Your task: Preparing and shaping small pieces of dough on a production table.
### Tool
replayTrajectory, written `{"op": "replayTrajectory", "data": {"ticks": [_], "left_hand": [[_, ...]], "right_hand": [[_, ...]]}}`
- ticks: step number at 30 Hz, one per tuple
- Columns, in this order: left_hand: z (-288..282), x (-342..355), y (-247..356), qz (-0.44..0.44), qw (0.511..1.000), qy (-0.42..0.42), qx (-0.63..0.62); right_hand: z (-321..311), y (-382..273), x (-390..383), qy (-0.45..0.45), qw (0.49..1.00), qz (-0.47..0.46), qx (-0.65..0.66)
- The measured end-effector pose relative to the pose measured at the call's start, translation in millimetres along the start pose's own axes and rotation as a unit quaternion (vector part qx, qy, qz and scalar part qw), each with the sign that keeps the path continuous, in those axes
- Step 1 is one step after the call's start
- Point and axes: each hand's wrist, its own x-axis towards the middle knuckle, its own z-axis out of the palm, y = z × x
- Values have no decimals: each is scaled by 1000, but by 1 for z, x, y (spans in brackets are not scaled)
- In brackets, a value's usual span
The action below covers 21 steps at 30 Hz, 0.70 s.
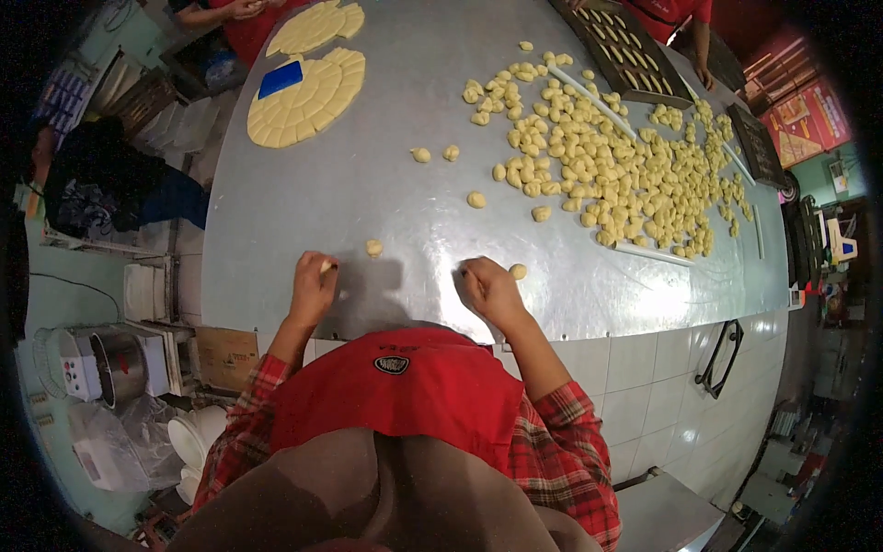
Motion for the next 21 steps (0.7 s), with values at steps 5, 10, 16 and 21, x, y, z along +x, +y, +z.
{"op": "replayTrajectory", "data": {"ticks": [5,10,16,21], "left_hand": [[39,-14,2,-6,993,19,119],[43,80,-7,41,993,62,90],[27,29,-26,77,982,-44,169],[43,65,-5,135,989,-7,67]], "right_hand": [[40,29,-23,-33,959,-126,-252],[58,20,71,-1,950,-152,-274],[48,32,-3,-46,945,-85,-313],[79,0,51,-73,937,-135,-315]]}}
